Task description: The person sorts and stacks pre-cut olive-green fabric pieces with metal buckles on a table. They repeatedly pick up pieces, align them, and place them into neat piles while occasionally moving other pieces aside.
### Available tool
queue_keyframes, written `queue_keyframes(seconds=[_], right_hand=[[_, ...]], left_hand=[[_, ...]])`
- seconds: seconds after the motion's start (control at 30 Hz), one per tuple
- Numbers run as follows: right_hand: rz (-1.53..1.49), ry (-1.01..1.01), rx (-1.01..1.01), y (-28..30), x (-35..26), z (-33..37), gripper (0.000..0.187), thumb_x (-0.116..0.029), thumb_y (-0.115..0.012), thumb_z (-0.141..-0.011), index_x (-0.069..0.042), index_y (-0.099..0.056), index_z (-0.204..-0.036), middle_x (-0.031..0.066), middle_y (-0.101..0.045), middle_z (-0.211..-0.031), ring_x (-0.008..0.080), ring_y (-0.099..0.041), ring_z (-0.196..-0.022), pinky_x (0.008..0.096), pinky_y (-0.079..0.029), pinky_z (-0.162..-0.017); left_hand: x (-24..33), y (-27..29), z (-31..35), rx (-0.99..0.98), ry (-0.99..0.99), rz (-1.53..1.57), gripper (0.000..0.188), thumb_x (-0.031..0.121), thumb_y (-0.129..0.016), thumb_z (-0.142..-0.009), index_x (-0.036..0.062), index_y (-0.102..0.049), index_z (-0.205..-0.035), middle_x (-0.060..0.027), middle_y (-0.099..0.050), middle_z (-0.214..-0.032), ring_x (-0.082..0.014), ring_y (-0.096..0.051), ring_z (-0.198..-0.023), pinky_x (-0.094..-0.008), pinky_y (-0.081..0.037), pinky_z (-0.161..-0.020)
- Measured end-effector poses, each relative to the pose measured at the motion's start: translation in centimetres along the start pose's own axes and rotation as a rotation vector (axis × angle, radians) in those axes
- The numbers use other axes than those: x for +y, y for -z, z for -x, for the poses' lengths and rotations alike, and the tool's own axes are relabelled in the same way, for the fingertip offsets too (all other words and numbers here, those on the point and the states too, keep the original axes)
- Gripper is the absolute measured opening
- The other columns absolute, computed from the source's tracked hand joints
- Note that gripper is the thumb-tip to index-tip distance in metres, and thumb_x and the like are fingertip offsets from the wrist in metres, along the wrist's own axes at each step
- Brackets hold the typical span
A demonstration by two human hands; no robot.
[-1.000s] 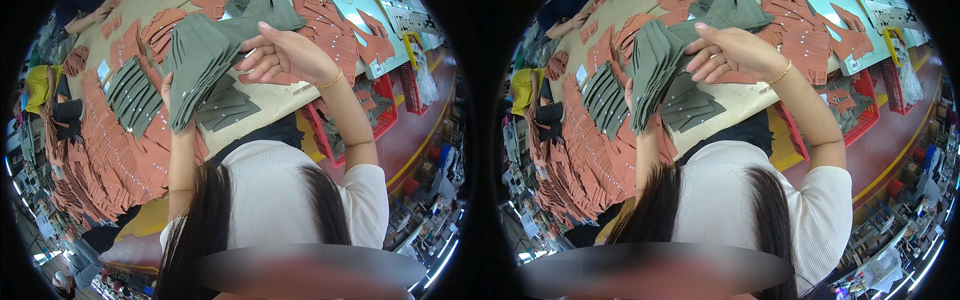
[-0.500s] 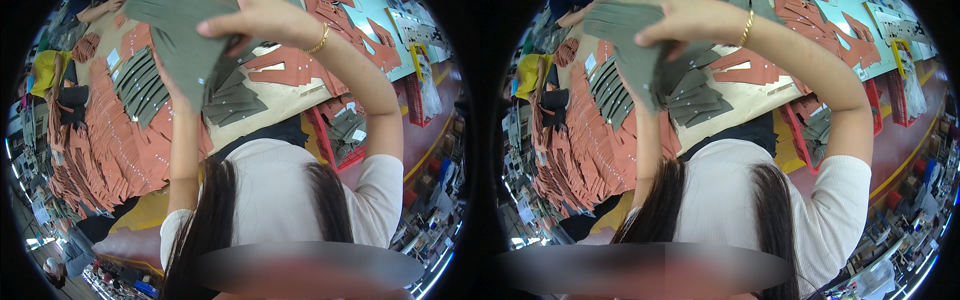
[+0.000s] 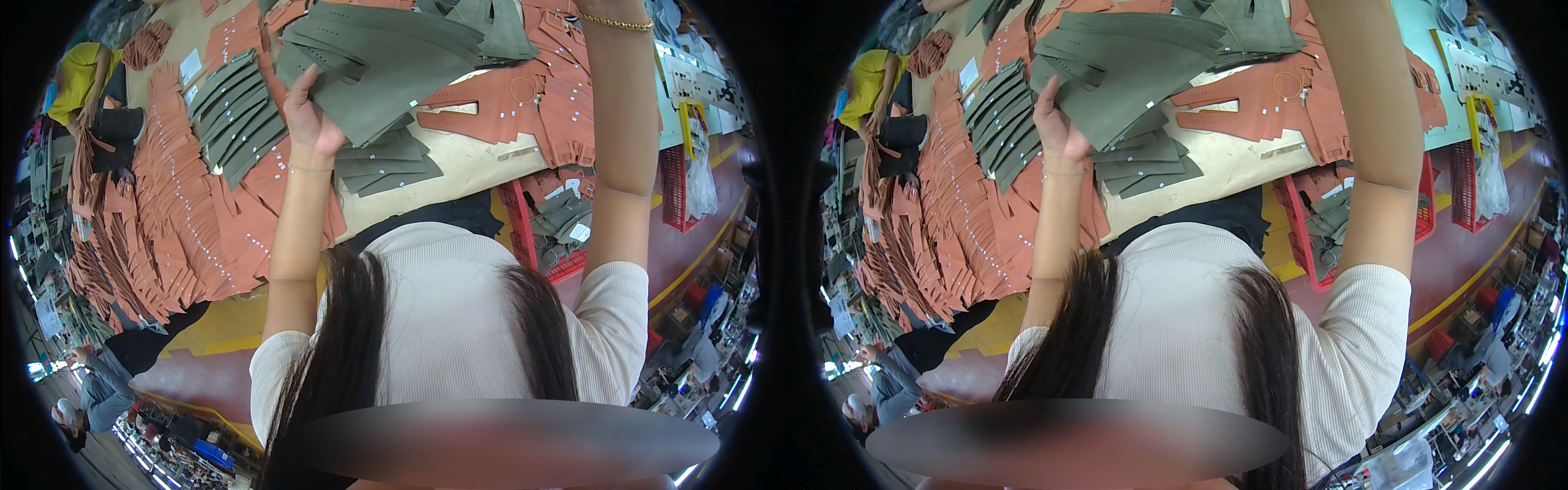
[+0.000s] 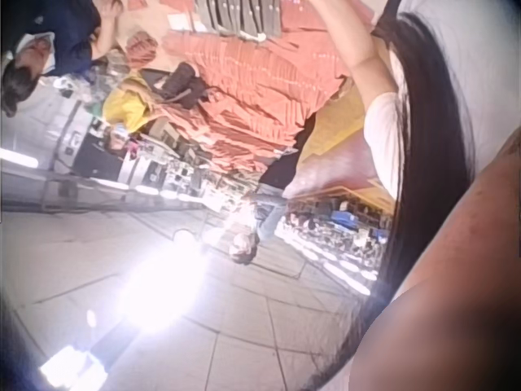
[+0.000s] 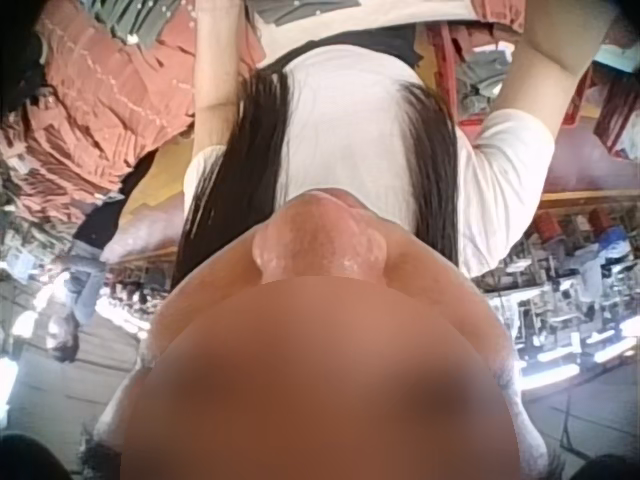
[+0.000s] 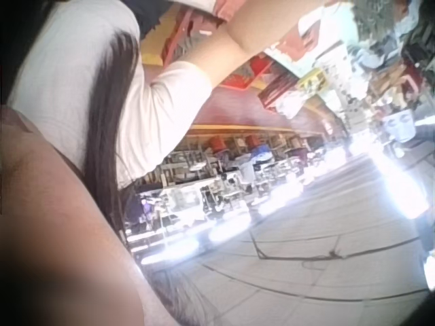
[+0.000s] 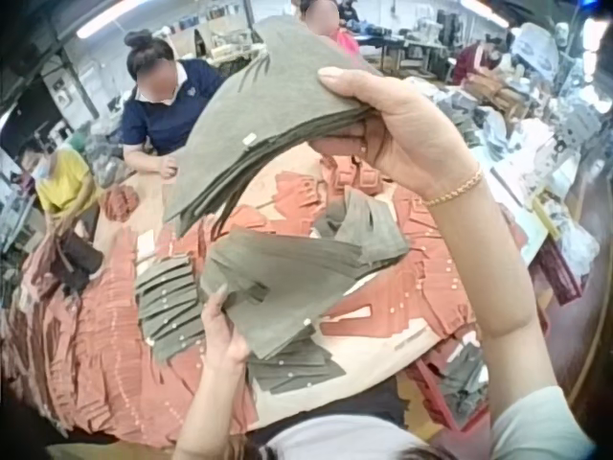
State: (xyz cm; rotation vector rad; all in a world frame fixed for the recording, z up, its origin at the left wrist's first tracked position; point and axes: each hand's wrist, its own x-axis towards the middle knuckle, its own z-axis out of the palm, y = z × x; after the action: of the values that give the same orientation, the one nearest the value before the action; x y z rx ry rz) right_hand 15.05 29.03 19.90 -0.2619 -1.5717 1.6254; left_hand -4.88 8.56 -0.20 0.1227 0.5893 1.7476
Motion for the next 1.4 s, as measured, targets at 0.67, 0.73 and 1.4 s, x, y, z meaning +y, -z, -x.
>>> queue_keyframes(seconds=[0.67, 0.73, 1.4], right_hand=[[-0.152, -0.745, 0.474, 18.4, 21.6, 11.8, 0.037, -0.015, -0.065, -0.095, 0.0, -0.055, -0.127, 0.014, -0.065, -0.118, 0.0297, -0.067, -0.104, 0.041, -0.06, -0.092], [-0.133, -0.735, 0.43, 18.6, 21.6, 11.8, 0.037, -0.016, -0.065, -0.095, 0.0, -0.055, -0.127, 0.0139, -0.066, -0.117, 0.0296, -0.068, -0.103, 0.041, -0.06, -0.091], [-0.143, -0.689, 0.591, 17.7, 22.0, 12.2, 0.041, -0.015, -0.069, -0.091, -0.001, -0.054, -0.127, 0.012, -0.065, -0.116, 0.0312, -0.069, -0.1, 0.0398, -0.061, -0.085]], left_hand=[[16.6, 2.2, 9.1, -0.561, -0.467, 0.272, 0.088, 0.034, -0.084, -0.063, 0.0092, -0.049, -0.14, -0.0155, -0.045, -0.142, -0.0376, -0.035, -0.131, -0.0479, -0.041, -0.09], [16.7, 2.1, 10.0, -0.564, -0.541, 0.412, 0.088, 0.03, -0.085, -0.059, 0.0066, -0.05, -0.137, -0.0153, -0.046, -0.14, -0.0357, -0.037, -0.126, -0.0465, -0.04, -0.091], [17.9, 4.1, 15.9, -0.726, -0.83, 0.455, 0.11, 0.03, -0.088, -0.06, 0.0024, -0.027, -0.148, -0.0223, -0.016, -0.152, -0.0423, -0.011, -0.14, -0.0629, -0.029, -0.108]])
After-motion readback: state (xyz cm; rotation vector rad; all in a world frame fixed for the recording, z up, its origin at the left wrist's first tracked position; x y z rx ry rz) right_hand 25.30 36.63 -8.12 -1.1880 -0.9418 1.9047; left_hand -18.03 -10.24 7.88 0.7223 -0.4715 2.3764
